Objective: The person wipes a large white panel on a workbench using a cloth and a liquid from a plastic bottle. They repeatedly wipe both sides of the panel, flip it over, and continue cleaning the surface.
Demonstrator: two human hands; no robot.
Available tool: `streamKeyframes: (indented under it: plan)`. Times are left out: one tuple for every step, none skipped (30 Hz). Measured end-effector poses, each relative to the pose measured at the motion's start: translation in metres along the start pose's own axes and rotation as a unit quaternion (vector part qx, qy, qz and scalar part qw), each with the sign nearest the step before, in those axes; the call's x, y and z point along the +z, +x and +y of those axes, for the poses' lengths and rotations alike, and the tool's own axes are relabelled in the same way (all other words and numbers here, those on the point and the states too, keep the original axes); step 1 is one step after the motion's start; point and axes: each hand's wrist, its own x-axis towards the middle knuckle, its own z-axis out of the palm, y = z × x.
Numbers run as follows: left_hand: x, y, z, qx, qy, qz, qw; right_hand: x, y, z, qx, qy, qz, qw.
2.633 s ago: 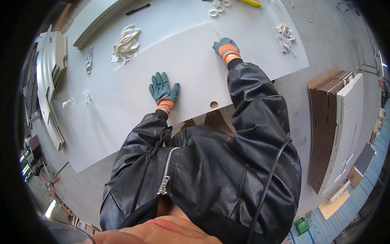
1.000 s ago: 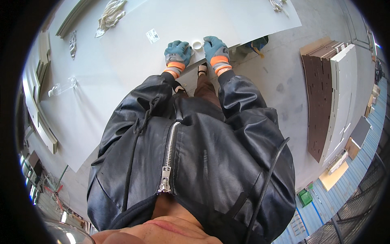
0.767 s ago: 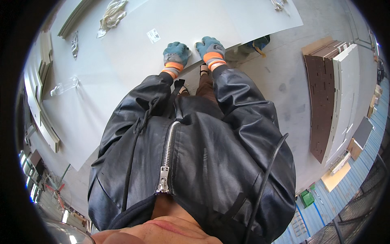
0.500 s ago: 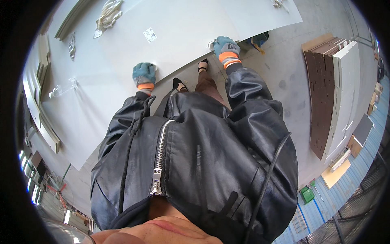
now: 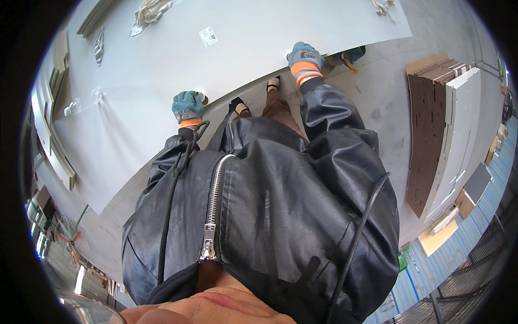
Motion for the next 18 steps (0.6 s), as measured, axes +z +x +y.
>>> streamKeyframes:
  plan:
    - [-0.001,-0.001,0.002,-0.001,0.004,-0.004,1.000,-0.002,0.005,0.001,0.006,0.003,-0.035,0.999]
    - [0.000,0.001,0.003,0.001,0.006,-0.006,1.000,-0.005,0.008,0.001,-0.003,-0.003,-0.046,0.999]
    - [0.003,0.001,0.003,0.010,0.001,0.001,1.000,-0.008,0.011,0.002,-0.012,-0.009,-0.056,0.998]
    - [0.003,0.000,0.003,0.012,-0.001,0.000,1.000,-0.010,0.013,0.002,-0.021,-0.015,-0.067,0.997]
    - [0.004,0.001,0.006,0.015,-0.003,0.001,1.000,-0.009,0.015,0.005,-0.022,-0.014,-0.071,0.997]
    - [0.005,0.002,0.008,0.018,-0.006,0.001,1.000,-0.007,0.014,0.008,-0.023,-0.008,-0.064,0.998]
    - [0.006,0.002,0.010,0.020,-0.005,0.001,1.000,-0.006,0.011,0.009,-0.023,-0.003,-0.057,0.998]
    - [0.005,0.001,0.007,0.018,0.000,0.001,1.000,-0.002,0.009,0.006,-0.028,0.005,-0.052,0.998]
    - [0.005,-0.001,0.006,0.017,0.004,0.001,1.000,0.003,0.010,0.005,-0.017,0.005,-0.051,0.999]
    - [0.006,-0.002,0.005,0.015,0.000,0.003,1.000,0.010,0.011,0.005,-0.007,0.005,-0.051,0.999]
    - [0.007,-0.001,0.005,0.016,-0.003,0.007,1.000,0.011,0.011,0.003,0.006,0.007,-0.049,0.999]
    - [0.008,0.000,0.005,0.017,-0.007,0.010,1.000,0.011,0.010,0.004,0.019,0.010,-0.033,0.999]
    - [0.009,0.001,0.004,0.019,-0.006,0.007,1.000,0.010,0.009,0.005,0.031,0.013,-0.017,0.999]
    - [0.009,0.001,0.003,0.018,-0.004,0.002,1.000,0.011,0.007,0.007,0.043,0.016,-0.004,0.999]
    - [0.009,0.000,0.002,0.017,-0.002,-0.002,1.000,0.012,0.006,0.008,0.062,0.038,-0.009,0.997]
    - [0.010,-0.001,0.001,0.020,-0.003,0.002,1.000,0.010,0.004,0.009,0.081,0.060,-0.015,0.995]
    - [0.011,-0.001,0.002,0.024,-0.007,0.006,1.000,0.007,0.002,0.012,0.103,0.081,-0.020,0.991]
    - [0.013,0.000,0.002,0.026,-0.011,0.008,1.000,0.005,0.001,0.013,0.125,0.101,-0.025,0.987]
